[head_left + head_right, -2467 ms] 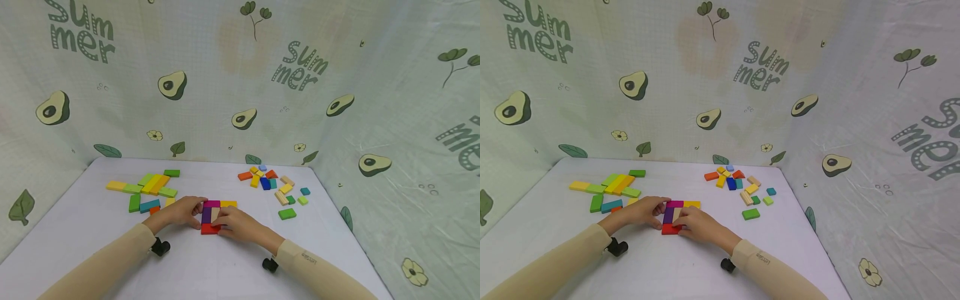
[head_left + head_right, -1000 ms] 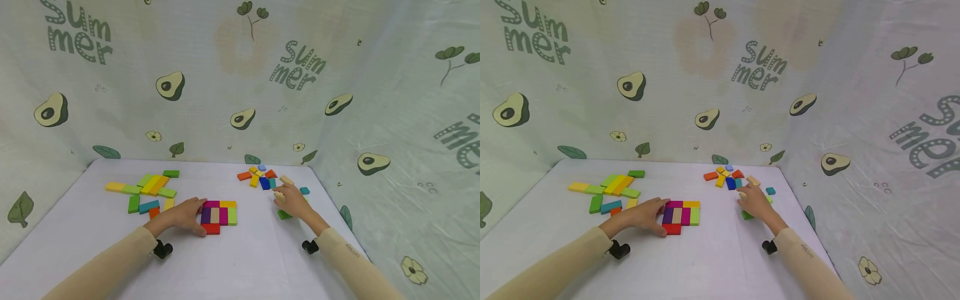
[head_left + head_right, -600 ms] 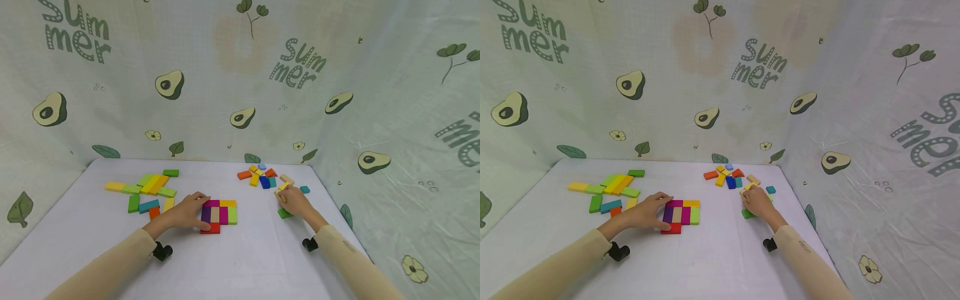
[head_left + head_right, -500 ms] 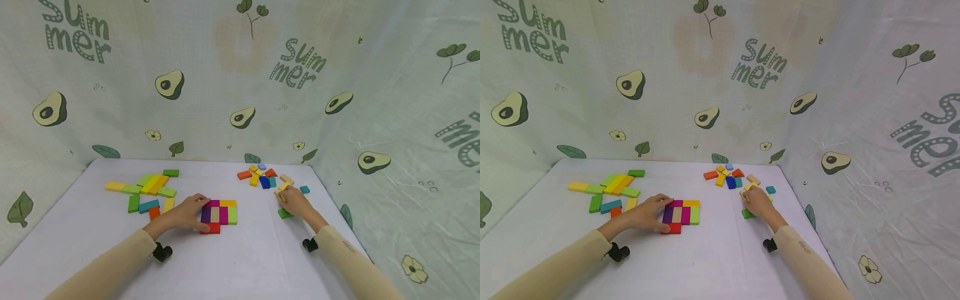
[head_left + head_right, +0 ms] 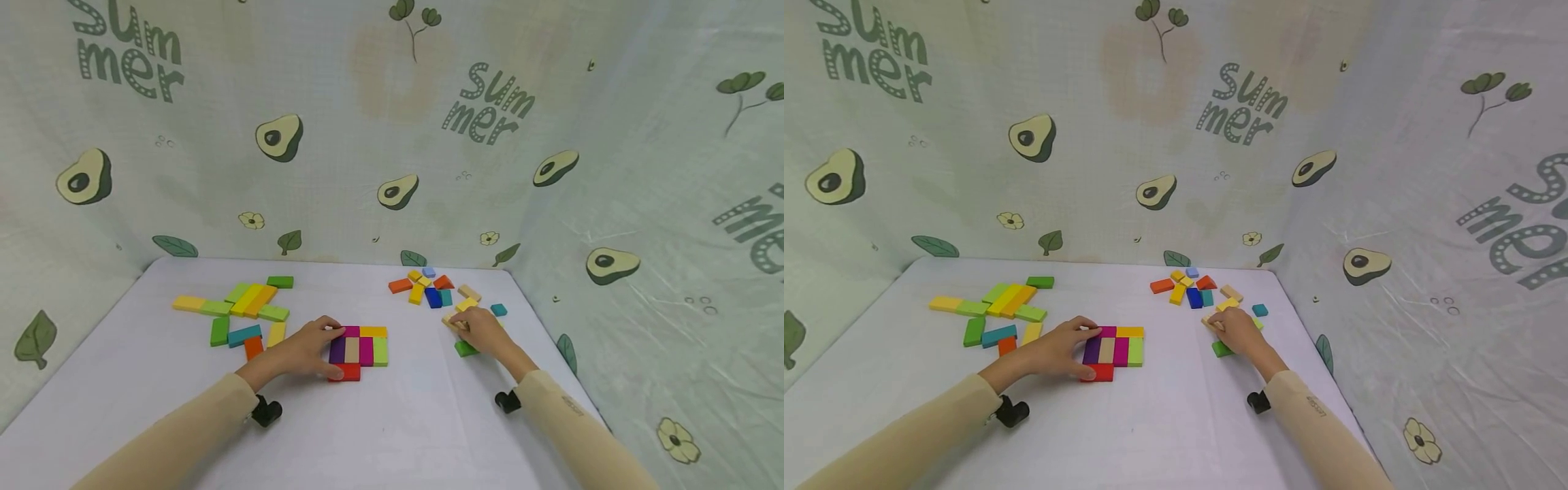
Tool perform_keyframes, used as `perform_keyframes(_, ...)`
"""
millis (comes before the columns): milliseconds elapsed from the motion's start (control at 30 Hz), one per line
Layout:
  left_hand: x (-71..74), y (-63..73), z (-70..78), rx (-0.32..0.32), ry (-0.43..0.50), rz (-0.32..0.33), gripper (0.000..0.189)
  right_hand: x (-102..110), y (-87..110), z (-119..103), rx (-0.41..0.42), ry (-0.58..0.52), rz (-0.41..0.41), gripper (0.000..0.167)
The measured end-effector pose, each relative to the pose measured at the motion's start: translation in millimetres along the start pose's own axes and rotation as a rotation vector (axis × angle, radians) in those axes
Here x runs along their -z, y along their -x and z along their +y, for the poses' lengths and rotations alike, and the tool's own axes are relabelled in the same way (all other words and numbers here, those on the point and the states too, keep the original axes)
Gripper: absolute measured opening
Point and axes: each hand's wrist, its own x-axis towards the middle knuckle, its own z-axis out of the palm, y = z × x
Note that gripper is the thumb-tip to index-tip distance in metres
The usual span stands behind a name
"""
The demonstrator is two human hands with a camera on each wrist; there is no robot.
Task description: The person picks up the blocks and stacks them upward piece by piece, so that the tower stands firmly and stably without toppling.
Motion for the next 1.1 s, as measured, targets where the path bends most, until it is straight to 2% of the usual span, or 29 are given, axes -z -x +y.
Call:
perform_keyframes(233, 0.6, -0.7, 1.8, 0.001, -0.002, 0.005, 0.090, -1, 5.2, -6, 0.087, -0.040, 0.049, 0.029)
perform_keyframes(467, 0.6, 0.2, 2.3, 0.009, -0.009, 0.006, 0.090, 4, 27.0, -34, 0.252, -0.133, 0.032, 0.030)
perform_keyframes(633, 1.1, 0.0, 2.5, 0.008, -0.008, 0.005, 0.090, 2, 42.8, -55, 0.367, -0.161, -0.027, 0.029)
perform_keyframes(767, 1.5, 0.2, 2.8, 0.007, -0.009, 0.005, 0.090, -3, 50.4, -69, 0.410, -0.154, -0.080, 0.028)
perform_keyframes(1100, 1.6, 1.2, 2.5, 0.012, 0.003, 0.004, 0.090, -20, 52.3, -95, 0.544, -0.145, -0.177, 0.030)
